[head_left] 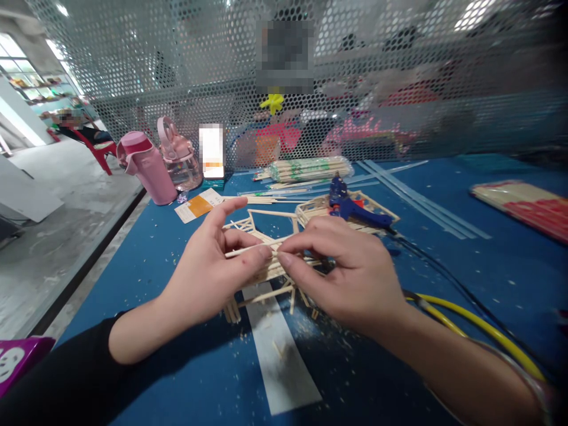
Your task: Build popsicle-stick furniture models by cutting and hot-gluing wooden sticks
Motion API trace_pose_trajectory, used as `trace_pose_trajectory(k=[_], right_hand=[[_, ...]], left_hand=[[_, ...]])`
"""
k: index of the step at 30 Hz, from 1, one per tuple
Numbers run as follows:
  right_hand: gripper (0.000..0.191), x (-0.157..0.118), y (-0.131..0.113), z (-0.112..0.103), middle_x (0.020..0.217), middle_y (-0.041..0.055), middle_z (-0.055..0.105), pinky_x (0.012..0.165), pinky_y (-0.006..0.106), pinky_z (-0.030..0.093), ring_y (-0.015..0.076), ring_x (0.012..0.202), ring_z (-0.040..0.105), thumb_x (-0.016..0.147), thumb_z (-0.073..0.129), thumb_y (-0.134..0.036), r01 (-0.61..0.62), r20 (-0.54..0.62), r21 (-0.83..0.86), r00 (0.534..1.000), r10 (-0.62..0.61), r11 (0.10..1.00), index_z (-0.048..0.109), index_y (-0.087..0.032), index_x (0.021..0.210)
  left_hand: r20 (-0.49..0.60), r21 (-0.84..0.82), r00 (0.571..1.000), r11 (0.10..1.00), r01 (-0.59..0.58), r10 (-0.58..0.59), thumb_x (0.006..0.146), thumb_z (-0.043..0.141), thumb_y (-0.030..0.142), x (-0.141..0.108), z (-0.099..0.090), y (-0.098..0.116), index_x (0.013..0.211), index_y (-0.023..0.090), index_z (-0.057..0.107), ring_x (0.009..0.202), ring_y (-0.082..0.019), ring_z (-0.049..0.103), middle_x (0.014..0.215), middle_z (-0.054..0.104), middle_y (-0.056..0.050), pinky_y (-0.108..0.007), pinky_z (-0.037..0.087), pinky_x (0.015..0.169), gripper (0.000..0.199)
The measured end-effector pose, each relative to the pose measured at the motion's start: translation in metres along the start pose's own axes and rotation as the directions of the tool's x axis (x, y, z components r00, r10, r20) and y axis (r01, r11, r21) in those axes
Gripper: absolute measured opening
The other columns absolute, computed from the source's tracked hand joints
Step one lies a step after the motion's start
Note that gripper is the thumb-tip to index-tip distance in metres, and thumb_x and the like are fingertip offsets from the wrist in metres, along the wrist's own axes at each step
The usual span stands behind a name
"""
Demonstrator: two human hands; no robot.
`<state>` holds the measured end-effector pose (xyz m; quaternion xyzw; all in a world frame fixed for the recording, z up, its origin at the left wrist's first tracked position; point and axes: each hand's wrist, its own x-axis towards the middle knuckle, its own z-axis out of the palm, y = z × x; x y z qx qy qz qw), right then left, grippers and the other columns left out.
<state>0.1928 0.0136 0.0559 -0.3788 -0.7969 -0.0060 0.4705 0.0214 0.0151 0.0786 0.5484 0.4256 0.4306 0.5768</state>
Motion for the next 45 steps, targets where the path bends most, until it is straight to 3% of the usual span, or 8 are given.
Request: trace_pose_trajectory(k=[11,22,30,36,40,43,45], right_hand=[[0.012,-0.002,-0.001,0.0,0.059,-0.0033,0.056,0.06,0.029,0.04,0.0106,0.056,0.051,0.076,0.056,-0.012,0.005,0.006,0.05,1.0,-0.005,0.999,0.061,-0.021,0.071],[0.013,-0.004,-0.001,0.0,0.062,-0.0031,0.062,0.062,0.031,0.042,0.0106,0.055,0.053,0.081,0.053,-0.012,-0.001,-0.033,0.071,0.999,0.003,0.997,0.062,-0.021,0.078],[0.012,-0.01,-0.001,0.004,0.076,-0.0008,0.063,0.06,0.028,0.043,0.0126,0.069,0.058,0.088,0.045,-0.016,-0.155,-0.104,0.136,0.98,0.17,0.978,0.055,-0.022,0.087],[0.016,-0.011,0.003,0.003,0.076,-0.0015,0.057,0.059,0.028,0.046,0.0131,0.065,0.058,0.09,0.045,-0.017,-0.215,-0.09,0.268,0.965,0.246,0.939,0.049,-0.024,0.103],[0.009,-0.004,0.001,-0.006,0.067,-0.0035,0.055,0.053,0.026,0.042,0.0103,0.055,0.052,0.089,0.048,-0.017,-0.224,-0.148,0.145,0.958,0.245,0.964,0.053,-0.024,0.092],[0.007,0.0,-0.001,-0.01,0.051,-0.008,0.048,0.045,0.024,0.035,0.0081,0.042,0.04,0.09,0.052,-0.02,-0.265,-0.096,0.053,0.958,0.269,0.963,0.058,-0.023,0.092],[0.011,0.0,-0.001,-0.009,0.059,-0.0057,0.055,0.048,0.025,0.039,0.0093,0.047,0.046,0.09,0.052,-0.022,-0.241,-0.081,0.026,0.967,0.242,0.97,0.059,-0.023,0.098]], left_hand=[[0.014,0.137,1.0,0.99,-0.017,0.016,0.073,0.064,0.012,-0.003,-0.001,0.004,0.133,0.02,0.036,0.058,-0.007,0.054,0.068,0.062,0.006,-0.018,0.041,0.055,0.067],[0.004,0.023,1.0,1.0,0.016,-0.016,0.071,0.062,0.011,-0.004,-0.002,0.003,0.13,0.021,0.038,0.059,-0.008,0.053,0.072,0.061,0.005,-0.02,0.042,0.056,0.065],[0.1,-0.015,0.989,0.995,-0.104,0.105,0.073,0.071,0.011,-0.012,-0.014,-0.015,0.128,0.023,0.041,0.08,-0.011,0.062,0.089,0.064,0.001,-0.021,0.049,0.071,0.064],[0.049,-0.001,0.998,0.999,-0.05,0.05,0.076,0.075,0.026,-0.011,-0.017,-0.025,0.115,0.021,0.055,0.084,-0.013,0.065,0.091,0.066,-0.002,-0.022,0.053,0.075,0.044],[0.069,-0.04,0.998,0.999,-0.01,0.013,0.072,0.078,0.029,-0.008,-0.018,-0.024,0.099,0.019,0.063,0.083,-0.012,0.067,0.085,0.069,-0.001,-0.021,0.055,0.075,0.032],[0.07,-0.056,0.997,0.998,-0.028,0.032,0.071,0.079,0.03,-0.006,-0.019,-0.022,0.098,0.019,0.063,0.077,-0.011,0.067,0.083,0.07,0.0,-0.02,0.056,0.072,0.033],[0.046,-0.05,0.998,0.998,-0.038,0.04,0.07,0.08,0.03,-0.006,-0.021,-0.021,0.099,0.02,0.063,0.077,-0.011,0.067,0.083,0.071,0.001,-0.021,0.056,0.073,0.036]])
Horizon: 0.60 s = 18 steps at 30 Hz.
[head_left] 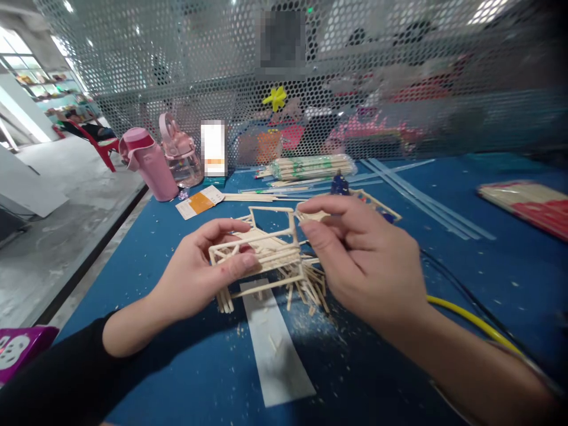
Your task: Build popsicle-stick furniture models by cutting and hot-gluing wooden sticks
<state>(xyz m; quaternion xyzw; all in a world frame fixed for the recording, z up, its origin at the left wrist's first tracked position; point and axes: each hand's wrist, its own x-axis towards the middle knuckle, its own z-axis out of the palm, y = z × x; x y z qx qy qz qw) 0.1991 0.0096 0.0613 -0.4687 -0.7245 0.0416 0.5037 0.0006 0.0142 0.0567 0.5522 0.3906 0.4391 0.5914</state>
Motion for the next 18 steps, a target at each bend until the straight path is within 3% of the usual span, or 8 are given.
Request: trace_pose_trajectory(k=[2,5,9,13,16,18], right_hand=[[0.015,0.0,0.002,0.002,0.081,0.0007,0.064,0.061,0.028,0.046,0.0134,0.068,0.059,0.09,0.05,-0.021,0.097,-0.005,-0.028,0.995,-0.097,0.995,0.059,-0.022,0.101],[0.016,0.0,0.005,0.007,0.1,0.0061,0.065,0.073,0.032,0.049,0.0184,0.093,0.061,0.09,0.048,-0.021,0.221,0.075,-0.021,0.973,-0.218,0.975,0.059,-0.021,0.102],[0.02,-0.004,0.006,0.012,0.092,0.0039,0.068,0.07,0.029,0.05,0.0152,0.082,0.064,0.092,0.044,-0.019,0.18,0.196,0.027,0.964,-0.181,0.983,0.058,-0.021,0.106],[0.021,-0.006,0.003,0.01,0.089,0.0036,0.069,0.069,0.029,0.05,0.0149,0.076,0.065,0.092,0.046,-0.02,0.162,0.23,0.01,0.96,-0.16,0.987,0.058,-0.02,0.11],[0.024,-0.005,0.0,0.006,0.097,0.0046,0.067,0.072,0.03,0.051,0.0154,0.082,0.064,0.091,0.047,-0.02,0.159,0.232,0.036,0.959,-0.163,0.987,0.057,-0.021,0.113],[0.023,-0.005,-0.002,0.004,0.103,0.0054,0.064,0.079,0.034,0.051,0.0178,0.092,0.062,0.088,0.051,-0.019,0.163,0.16,0.037,0.973,-0.167,0.986,0.058,-0.023,0.109]], left_hand=[[-0.048,0.028,0.999,1.0,-0.008,0.009,0.069,0.081,0.033,-0.001,-0.002,0.0,0.101,0.02,0.063,0.078,-0.012,0.067,0.085,0.071,0.001,-0.022,0.056,0.075,0.039],[-0.142,0.127,0.989,0.991,-0.033,0.051,0.074,0.073,0.046,-0.006,-0.004,-0.005,0.101,0.019,0.064,0.087,-0.017,0.067,0.095,0.072,-0.004,-0.027,0.055,0.079,0.039],[-0.136,0.254,0.98,0.961,-0.109,0.147,0.084,0.058,0.054,-0.018,-0.005,-0.019,0.103,0.017,0.066,0.103,-0.025,0.064,0.11,0.069,-0.011,-0.038,0.049,0.093,0.043],[-0.053,0.244,0.959,0.935,-0.258,0.278,0.083,0.065,0.042,-0.03,-0.004,-0.035,0.119,0.023,0.061,0.119,-0.027,0.056,0.128,0.062,-0.009,-0.039,0.042,0.103,0.041],[-0.125,0.233,0.941,0.931,-0.281,0.316,0.087,0.062,0.034,-0.034,-0.003,-0.043,0.114,0.023,0.063,0.115,-0.024,0.059,0.123,0.064,-0.008,-0.037,0.044,0.1,0.03],[-0.181,0.222,0.926,0.93,-0.291,0.333,0.088,0.06,0.032,-0.034,-0.003,-0.046,0.108,0.021,0.065,0.107,-0.022,0.062,0.114,0.067,-0.008,-0.034,0.047,0.093,0.023]])
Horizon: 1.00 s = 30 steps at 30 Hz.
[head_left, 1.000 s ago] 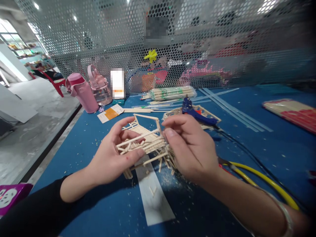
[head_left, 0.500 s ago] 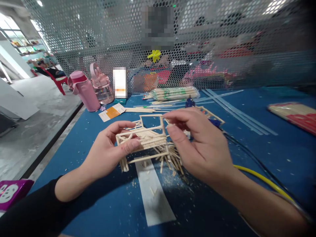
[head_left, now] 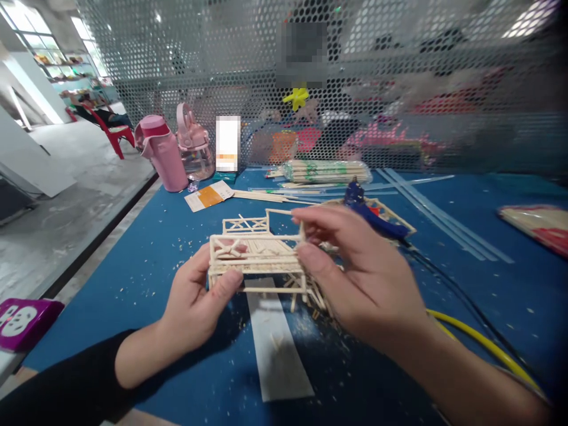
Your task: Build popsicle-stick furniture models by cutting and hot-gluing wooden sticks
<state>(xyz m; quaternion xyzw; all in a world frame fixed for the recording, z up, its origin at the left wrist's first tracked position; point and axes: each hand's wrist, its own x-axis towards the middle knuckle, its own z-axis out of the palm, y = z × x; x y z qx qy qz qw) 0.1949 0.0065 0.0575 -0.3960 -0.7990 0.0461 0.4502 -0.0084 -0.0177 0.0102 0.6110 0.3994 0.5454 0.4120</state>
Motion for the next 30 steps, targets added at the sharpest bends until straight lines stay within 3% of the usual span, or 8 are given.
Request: trace_pose_trajectory(k=[4,14,19,22,25,28,30], right_hand=[[0.012,0.001,-0.006,-0.003,0.105,0.0055,0.06,0.09,0.042,0.047,0.0223,0.104,0.058,0.081,0.058,-0.017,0.041,-0.097,-0.074,0.994,-0.048,0.996,0.06,-0.025,0.089],[0.016,0.007,-0.005,-0.003,0.111,0.0091,0.059,0.089,0.041,0.048,0.0234,0.107,0.059,0.081,0.058,-0.026,0.061,0.14,-0.087,0.989,-0.048,0.994,0.062,-0.022,0.096],[0.016,0.03,-0.003,-0.017,0.12,0.0073,0.061,0.096,0.044,0.045,0.0263,0.114,0.057,0.077,0.059,-0.03,0.034,0.321,-0.055,0.947,-0.014,0.998,0.066,-0.023,0.089],[0.027,0.056,-0.004,-0.027,0.111,0.0051,0.066,0.082,0.039,0.051,0.0244,0.099,0.063,0.072,0.062,-0.034,-0.007,0.486,-0.018,0.874,0.014,1.0,0.067,-0.024,0.097],[0.047,0.08,-0.004,-0.029,0.092,0.0021,0.07,0.052,0.029,0.046,0.0163,0.067,0.062,0.071,0.062,-0.03,-0.181,0.697,0.034,0.709,0.106,0.983,0.059,-0.025,0.117],[0.059,0.092,-0.004,-0.024,0.085,0.001,0.07,0.045,0.026,0.043,0.0131,0.057,0.058,0.07,0.061,-0.024,-0.343,0.841,0.083,0.528,0.119,0.936,0.051,-0.023,0.128],[0.063,0.093,-0.005,-0.02,0.083,0.0013,0.069,0.046,0.026,0.045,0.0137,0.058,0.06,0.069,0.06,-0.02,-0.41,0.868,0.113,0.484,0.11,0.905,0.048,-0.021,0.131]], left_hand=[[0.008,0.037,0.999,0.999,-0.039,0.039,0.087,0.061,0.031,-0.001,0.0,0.0,0.106,0.019,0.066,0.104,-0.023,0.063,0.11,0.068,-0.009,-0.035,0.048,0.092,0.022],[0.064,0.097,0.994,0.991,-0.092,0.086,0.089,0.059,0.031,0.0,0.0,0.003,0.11,0.022,0.065,0.107,-0.022,0.062,0.118,0.068,-0.007,-0.038,0.046,0.097,0.024],[0.067,0.079,0.994,0.993,-0.088,0.083,0.089,0.059,0.03,0.004,-0.002,0.003,0.11,0.021,0.066,0.108,-0.021,0.063,0.118,0.068,-0.007,-0.035,0.046,0.096,0.024],[0.071,0.06,0.995,0.995,-0.079,0.075,0.089,0.059,0.031,0.007,-0.004,0.005,0.108,0.019,0.067,0.104,-0.021,0.064,0.114,0.07,-0.008,-0.034,0.048,0.094,0.024],[0.098,0.063,0.992,0.994,-0.091,0.084,0.089,0.059,0.03,0.007,-0.007,0.007,0.106,0.019,0.069,0.104,-0.022,0.065,0.113,0.071,-0.008,-0.034,0.048,0.093,0.023],[0.115,0.07,0.99,0.994,-0.089,0.08,0.089,0.059,0.03,0.005,-0.007,0.007,0.108,0.02,0.069,0.106,-0.024,0.064,0.115,0.07,-0.009,-0.035,0.049,0.093,0.024],[0.115,0.071,0.991,0.994,-0.083,0.075,0.089,0.058,0.03,0.004,-0.007,0.006,0.11,0.021,0.069,0.107,-0.024,0.064,0.117,0.07,-0.009,-0.036,0.049,0.092,0.026]])
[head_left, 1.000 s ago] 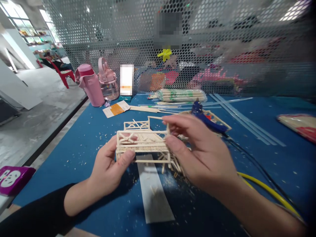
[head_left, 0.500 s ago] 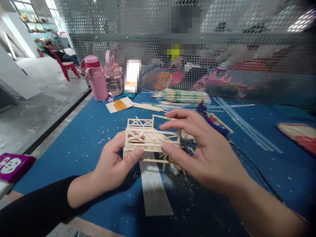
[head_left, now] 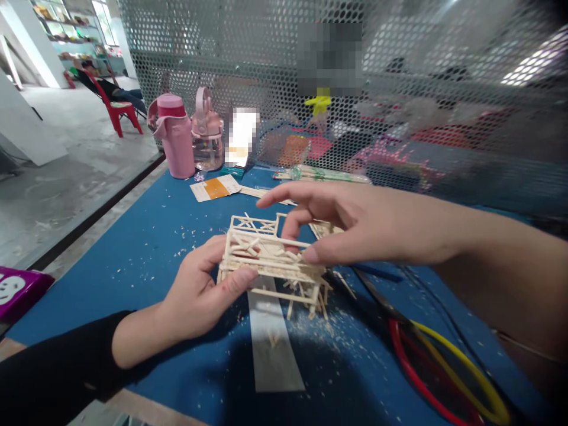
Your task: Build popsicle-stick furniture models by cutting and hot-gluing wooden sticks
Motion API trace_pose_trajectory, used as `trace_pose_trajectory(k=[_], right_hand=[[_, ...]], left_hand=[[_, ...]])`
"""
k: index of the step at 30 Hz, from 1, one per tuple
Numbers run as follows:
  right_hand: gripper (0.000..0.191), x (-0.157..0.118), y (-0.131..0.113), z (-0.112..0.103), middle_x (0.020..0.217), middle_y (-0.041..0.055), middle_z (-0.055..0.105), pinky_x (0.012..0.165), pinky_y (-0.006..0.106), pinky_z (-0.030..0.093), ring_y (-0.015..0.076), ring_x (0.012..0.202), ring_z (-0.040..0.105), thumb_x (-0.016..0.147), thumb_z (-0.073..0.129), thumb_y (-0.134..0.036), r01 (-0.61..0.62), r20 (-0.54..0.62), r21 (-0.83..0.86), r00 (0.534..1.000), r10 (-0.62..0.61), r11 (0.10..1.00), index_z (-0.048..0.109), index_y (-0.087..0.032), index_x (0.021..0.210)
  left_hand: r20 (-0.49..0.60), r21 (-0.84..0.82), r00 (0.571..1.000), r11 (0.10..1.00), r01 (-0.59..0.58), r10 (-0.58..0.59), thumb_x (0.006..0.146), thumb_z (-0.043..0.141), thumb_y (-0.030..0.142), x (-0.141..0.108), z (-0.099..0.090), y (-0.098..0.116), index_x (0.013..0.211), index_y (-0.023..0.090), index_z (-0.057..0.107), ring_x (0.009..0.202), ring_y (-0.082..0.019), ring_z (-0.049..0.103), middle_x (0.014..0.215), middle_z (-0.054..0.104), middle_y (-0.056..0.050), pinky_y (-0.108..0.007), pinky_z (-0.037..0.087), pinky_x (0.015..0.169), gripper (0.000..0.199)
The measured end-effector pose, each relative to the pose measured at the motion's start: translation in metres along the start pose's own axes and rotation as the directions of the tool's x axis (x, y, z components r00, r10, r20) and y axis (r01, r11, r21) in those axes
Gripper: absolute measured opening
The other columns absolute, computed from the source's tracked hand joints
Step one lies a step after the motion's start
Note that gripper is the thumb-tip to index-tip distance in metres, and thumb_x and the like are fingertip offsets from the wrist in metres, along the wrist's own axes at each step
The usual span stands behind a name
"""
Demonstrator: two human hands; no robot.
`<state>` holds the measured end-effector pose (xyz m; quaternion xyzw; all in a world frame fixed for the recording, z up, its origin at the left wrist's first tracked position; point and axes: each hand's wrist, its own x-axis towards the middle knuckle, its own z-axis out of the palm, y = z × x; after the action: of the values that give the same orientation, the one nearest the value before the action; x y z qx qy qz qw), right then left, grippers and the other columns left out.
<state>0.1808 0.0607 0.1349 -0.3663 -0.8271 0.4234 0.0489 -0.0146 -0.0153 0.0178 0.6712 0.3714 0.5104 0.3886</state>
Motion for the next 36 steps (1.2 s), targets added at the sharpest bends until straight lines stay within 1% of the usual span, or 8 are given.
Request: trace_pose_trajectory(k=[10,18,26,29,31,33,34,36], right_hand=[[0.059,0.006,-0.001,0.006,0.075,-0.0017,0.068,0.044,0.025,0.045,0.0121,0.052,0.059,0.068,0.064,-0.021,-0.029,-0.021,0.031,0.999,0.03,0.999,0.053,-0.021,0.127],[0.051,0.007,0.005,0.003,0.072,-0.003,0.067,0.04,0.022,0.045,0.0095,0.048,0.056,0.072,0.064,-0.016,0.065,-0.003,0.056,0.998,-0.065,0.996,0.054,-0.022,0.121],[0.051,0.005,0.008,0.007,0.072,-0.0026,0.066,0.038,0.024,0.044,0.0114,0.047,0.057,0.07,0.063,-0.017,0.008,-0.025,0.105,1.0,-0.005,0.994,0.054,-0.024,0.12],[0.049,0.002,0.007,0.003,0.078,-0.0009,0.067,0.043,0.025,0.046,0.0128,0.056,0.061,0.072,0.064,-0.022,0.038,-0.034,0.071,0.999,-0.035,0.997,0.054,-0.023,0.12],[0.047,-0.002,0.004,-0.002,0.085,0.0002,0.069,0.051,0.027,0.05,0.0148,0.067,0.064,0.071,0.065,-0.026,0.079,-0.104,0.055,0.992,-0.073,0.995,0.057,-0.023,0.117],[0.042,-0.01,0.003,-0.006,0.089,-0.0004,0.07,0.061,0.03,0.053,0.0149,0.076,0.066,0.07,0.064,-0.024,0.146,-0.298,0.074,0.947,-0.118,0.986,0.059,-0.024,0.111],[0.038,-0.015,0.004,-0.007,0.087,-0.0012,0.07,0.065,0.031,0.052,0.0143,0.077,0.065,0.07,0.063,-0.022,0.203,-0.443,0.073,0.884,-0.15,0.977,0.059,-0.025,0.109],[0.031,-0.026,0.009,-0.005,0.079,-0.0024,0.067,0.069,0.034,0.051,0.0126,0.074,0.064,0.072,0.06,-0.018,0.25,-0.723,-0.013,0.667,-0.182,0.968,0.061,-0.025,0.103]], left_hand=[[0.005,0.003,1.0,1.0,0.009,-0.009,0.089,0.058,0.031,0.001,-0.001,-0.001,0.109,0.021,0.068,0.108,-0.023,0.063,0.117,0.07,-0.008,-0.034,0.049,0.091,0.025],[-0.003,0.027,1.0,1.0,-0.001,0.001,0.089,0.058,0.031,0.001,-0.001,-0.001,0.109,0.021,0.069,0.101,-0.022,0.065,0.116,0.07,-0.008,-0.036,0.05,0.09,0.025],[0.002,0.017,1.0,1.0,-0.003,0.003,0.089,0.058,0.03,0.001,0.0,-0.001,0.11,0.022,0.068,0.108,-0.023,0.063,0.117,0.07,-0.007,-0.036,0.049,0.093,0.024],[-0.004,0.007,1.0,1.0,0.005,-0.005,0.088,0.059,0.03,0.001,0.001,-0.002,0.11,0.021,0.068,0.108,-0.024,0.064,0.117,0.07,-0.008,-0.037,0.05,0.092,0.025],[-0.01,-0.008,1.0,1.0,0.012,-0.012,0.088,0.059,0.031,0.001,0.001,-0.002,0.109,0.021,0.069,0.108,-0.025,0.064,0.117,0.07,-0.009,-0.037,0.05,0.092,0.025],[-0.017,-0.024,1.0,1.0,0.015,-0.015,0.088,0.059,0.031,0.001,0.002,-0.003,0.108,0.021,0.069,0.107,-0.024,0.064,0.116,0.07,-0.009,-0.037,0.051,0.092,0.024],[-0.02,-0.031,1.0,0.999,0.016,-0.016,0.088,0.059,0.03,0.001,0.002,-0.003,0.108,0.021,0.069,0.107,-0.024,0.064,0.116,0.07,-0.009,-0.037,0.051,0.092,0.024],[-0.026,-0.04,0.999,0.999,0.018,-0.019,0.088,0.06,0.03,0.0,0.002,-0.003,0.108,0.021,0.069,0.106,-0.024,0.065,0.115,0.071,-0.009,-0.036,0.051,0.092,0.023]])
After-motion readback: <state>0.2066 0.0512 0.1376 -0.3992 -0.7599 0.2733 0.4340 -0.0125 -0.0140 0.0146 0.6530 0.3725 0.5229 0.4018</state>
